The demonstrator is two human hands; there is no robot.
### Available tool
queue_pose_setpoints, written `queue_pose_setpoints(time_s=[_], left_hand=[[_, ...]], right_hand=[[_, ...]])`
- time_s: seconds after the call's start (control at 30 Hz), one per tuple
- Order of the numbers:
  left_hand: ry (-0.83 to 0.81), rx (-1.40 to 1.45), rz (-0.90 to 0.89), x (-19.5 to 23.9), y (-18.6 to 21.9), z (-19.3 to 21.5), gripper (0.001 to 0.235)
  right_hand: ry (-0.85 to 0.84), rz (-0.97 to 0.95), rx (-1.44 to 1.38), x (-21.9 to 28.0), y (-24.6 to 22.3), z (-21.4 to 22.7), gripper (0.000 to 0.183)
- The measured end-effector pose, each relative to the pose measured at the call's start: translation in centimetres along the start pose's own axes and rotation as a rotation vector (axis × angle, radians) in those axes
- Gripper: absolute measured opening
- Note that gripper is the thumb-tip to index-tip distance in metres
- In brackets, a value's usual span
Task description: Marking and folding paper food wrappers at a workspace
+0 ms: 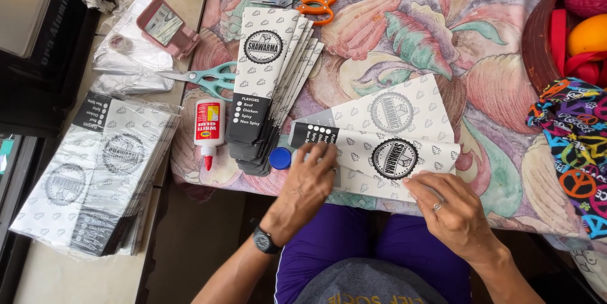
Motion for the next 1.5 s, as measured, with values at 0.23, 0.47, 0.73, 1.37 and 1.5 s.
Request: queue_pose_setpoints(time_s=[0.23,0.47,0.73,1.37,1.5], left_hand=[[0.179,0.092,0.12,0.1,2.5,-0.2,0.046],[0.07,-0.035,0.051,0.5,3.0,-0.5,0.101],[0.074,-0.288,0.086,2.0,3.9,-5.0,0.091],[0.192,0.045,0.081,0.7,2.4,0.2,0.07],[0.13,0.079,0.071,0.7,2.5,-0.7,0.084]], right_hand=[[-0.064,-0.018,0.048,0.7,0.4,-0.8,0.023],[-0.075,-0.04,-0.095,-6.2,-0.5,-3.7,0.019],[-0.231,0.316,-0.272,-13.7,-8.1,-15.7,0.023],[-0.204,0.21,-0.384,-12.0,1.9,-13.2,0.035],[-0.218,0.167,-0.523,-14.4,0.3,-17.2,0.025]])
Point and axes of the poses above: each hand's wrist, its own x-axis away from the middle knuckle, its own z-axis out of the back of the hand, y = z × x, the point moved 5 cm from there along -x, towards the middle knuckle, and after that the axes turned 5 degrees about y, right-handed, at the moved point
